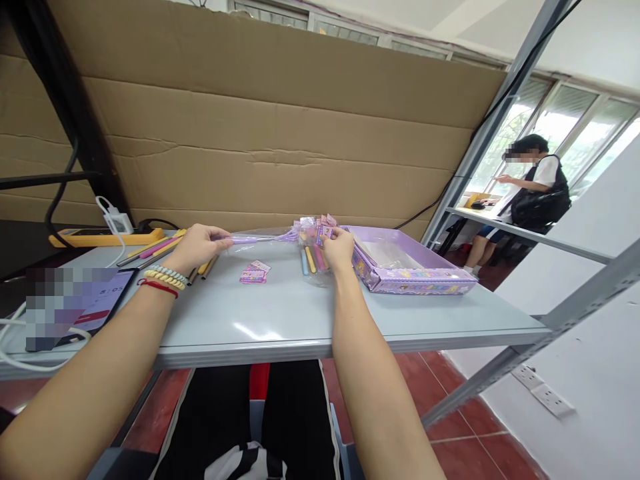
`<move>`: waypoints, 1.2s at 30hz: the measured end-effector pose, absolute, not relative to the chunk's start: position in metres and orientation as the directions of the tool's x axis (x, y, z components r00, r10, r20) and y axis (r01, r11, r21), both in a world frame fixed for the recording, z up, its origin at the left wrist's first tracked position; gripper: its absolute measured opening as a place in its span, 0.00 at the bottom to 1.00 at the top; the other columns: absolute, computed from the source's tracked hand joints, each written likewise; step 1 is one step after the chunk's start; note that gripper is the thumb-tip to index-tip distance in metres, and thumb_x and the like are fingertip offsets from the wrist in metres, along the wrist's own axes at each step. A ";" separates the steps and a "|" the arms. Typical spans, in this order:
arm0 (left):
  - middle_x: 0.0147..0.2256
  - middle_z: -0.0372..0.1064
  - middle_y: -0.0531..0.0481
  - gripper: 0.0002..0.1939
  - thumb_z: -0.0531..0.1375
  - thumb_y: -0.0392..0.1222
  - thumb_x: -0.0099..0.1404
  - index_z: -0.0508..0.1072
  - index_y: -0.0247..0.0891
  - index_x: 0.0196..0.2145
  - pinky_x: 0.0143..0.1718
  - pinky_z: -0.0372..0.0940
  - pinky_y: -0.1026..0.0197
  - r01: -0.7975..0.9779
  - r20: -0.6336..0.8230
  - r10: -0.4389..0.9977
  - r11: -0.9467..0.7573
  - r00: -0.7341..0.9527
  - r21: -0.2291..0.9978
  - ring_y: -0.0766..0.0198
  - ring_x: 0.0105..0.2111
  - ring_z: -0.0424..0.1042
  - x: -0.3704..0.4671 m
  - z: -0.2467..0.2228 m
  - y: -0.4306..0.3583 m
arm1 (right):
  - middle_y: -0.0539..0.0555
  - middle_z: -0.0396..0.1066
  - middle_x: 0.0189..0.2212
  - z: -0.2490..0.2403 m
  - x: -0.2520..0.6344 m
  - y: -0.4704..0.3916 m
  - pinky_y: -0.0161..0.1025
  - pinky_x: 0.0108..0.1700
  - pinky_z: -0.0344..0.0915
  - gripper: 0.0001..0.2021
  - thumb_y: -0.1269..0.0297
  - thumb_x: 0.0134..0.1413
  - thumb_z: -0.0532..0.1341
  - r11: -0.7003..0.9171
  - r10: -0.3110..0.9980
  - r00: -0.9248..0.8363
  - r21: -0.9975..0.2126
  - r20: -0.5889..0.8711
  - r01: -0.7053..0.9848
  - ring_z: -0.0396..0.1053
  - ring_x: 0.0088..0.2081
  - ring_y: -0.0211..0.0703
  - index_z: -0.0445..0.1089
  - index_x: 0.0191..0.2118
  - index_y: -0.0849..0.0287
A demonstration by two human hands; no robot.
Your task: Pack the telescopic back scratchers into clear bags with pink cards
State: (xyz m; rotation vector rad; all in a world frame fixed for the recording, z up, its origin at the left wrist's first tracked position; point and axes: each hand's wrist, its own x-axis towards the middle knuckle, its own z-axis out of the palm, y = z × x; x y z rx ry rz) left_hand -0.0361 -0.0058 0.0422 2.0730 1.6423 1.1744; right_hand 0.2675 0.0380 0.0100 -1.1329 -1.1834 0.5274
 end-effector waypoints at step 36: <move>0.24 0.72 0.50 0.22 0.63 0.57 0.45 0.80 0.35 0.29 0.30 0.59 0.60 0.632 0.334 0.940 -0.298 0.065 0.715 0.59 0.28 0.67 -0.035 0.031 0.003 | 0.54 0.74 0.29 0.030 0.249 0.012 0.35 0.29 0.68 0.18 0.48 0.48 0.62 0.272 0.958 0.134 -0.952 0.254 -0.138 0.72 0.32 0.41 0.71 0.33 0.60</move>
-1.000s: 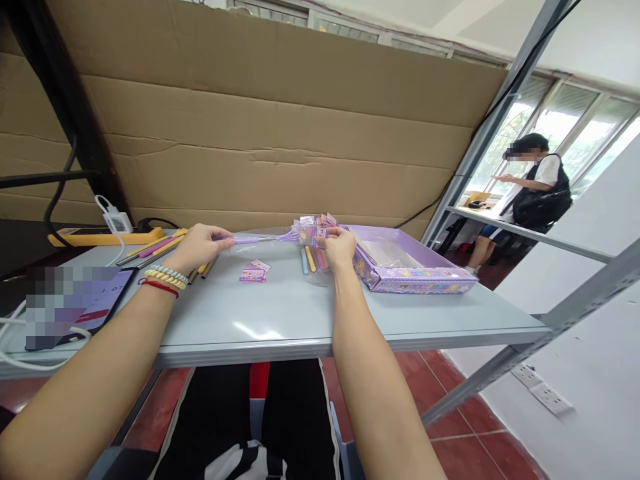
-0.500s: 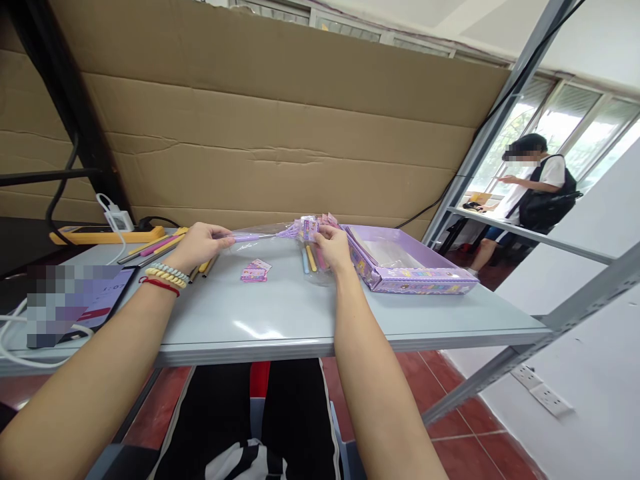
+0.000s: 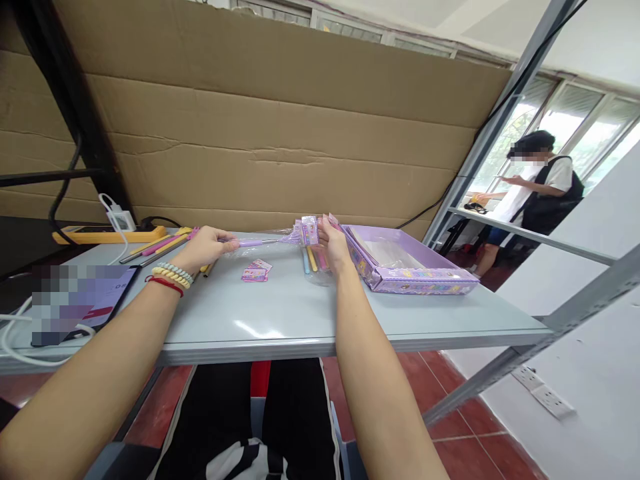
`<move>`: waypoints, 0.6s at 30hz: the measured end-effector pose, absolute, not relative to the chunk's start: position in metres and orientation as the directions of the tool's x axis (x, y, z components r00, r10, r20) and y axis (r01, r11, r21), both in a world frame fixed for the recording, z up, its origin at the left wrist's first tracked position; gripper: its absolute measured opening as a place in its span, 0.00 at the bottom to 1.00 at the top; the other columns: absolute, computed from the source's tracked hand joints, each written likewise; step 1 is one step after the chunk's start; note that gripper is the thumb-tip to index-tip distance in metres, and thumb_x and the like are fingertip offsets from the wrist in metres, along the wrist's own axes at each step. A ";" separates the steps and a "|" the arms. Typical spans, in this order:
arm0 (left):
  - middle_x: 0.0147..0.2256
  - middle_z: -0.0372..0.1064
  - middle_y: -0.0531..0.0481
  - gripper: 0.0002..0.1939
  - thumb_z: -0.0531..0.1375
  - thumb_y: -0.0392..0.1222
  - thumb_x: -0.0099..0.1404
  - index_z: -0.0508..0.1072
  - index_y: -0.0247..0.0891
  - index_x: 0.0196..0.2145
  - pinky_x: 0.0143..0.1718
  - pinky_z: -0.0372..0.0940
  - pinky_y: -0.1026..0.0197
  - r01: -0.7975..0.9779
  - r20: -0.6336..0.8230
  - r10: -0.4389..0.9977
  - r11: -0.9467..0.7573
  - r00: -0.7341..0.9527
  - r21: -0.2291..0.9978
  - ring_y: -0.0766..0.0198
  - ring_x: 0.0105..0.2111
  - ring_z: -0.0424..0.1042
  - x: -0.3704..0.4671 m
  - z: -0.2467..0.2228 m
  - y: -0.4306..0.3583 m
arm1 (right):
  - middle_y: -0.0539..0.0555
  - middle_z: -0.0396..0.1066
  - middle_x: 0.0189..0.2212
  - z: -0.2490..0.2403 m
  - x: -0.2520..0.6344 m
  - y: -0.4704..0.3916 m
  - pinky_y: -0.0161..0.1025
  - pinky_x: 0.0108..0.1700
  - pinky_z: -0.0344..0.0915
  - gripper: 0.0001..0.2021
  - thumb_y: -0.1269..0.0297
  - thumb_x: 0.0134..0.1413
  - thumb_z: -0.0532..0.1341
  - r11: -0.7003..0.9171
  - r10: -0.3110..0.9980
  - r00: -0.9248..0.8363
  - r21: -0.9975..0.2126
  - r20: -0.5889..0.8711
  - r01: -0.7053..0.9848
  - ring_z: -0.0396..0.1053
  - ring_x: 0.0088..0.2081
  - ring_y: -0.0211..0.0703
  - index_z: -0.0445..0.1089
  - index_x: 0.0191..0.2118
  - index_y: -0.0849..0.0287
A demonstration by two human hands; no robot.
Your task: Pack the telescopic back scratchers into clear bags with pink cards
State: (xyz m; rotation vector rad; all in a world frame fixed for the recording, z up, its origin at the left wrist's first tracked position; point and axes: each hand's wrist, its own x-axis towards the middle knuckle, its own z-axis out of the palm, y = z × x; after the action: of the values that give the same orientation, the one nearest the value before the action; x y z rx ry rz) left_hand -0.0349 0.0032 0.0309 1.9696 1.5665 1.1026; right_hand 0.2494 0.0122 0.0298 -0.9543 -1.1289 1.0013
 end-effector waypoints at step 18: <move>0.17 0.64 0.53 0.11 0.65 0.46 0.48 0.71 0.36 0.20 0.21 0.54 0.64 0.442 0.171 0.923 -0.321 0.346 0.838 0.68 0.18 0.60 0.002 0.021 -0.007 | 0.58 0.67 0.40 0.020 0.245 0.026 0.39 0.37 0.67 0.26 0.54 0.48 0.58 0.382 0.652 0.525 -0.836 0.546 0.395 0.69 0.39 0.44 0.53 0.51 0.59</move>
State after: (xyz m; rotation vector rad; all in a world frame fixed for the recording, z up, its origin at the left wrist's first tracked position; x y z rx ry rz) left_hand 0.0015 -0.0068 0.0207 1.9094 1.1922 0.8723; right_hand 0.2454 0.0259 0.0196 -1.2300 -1.0729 0.2121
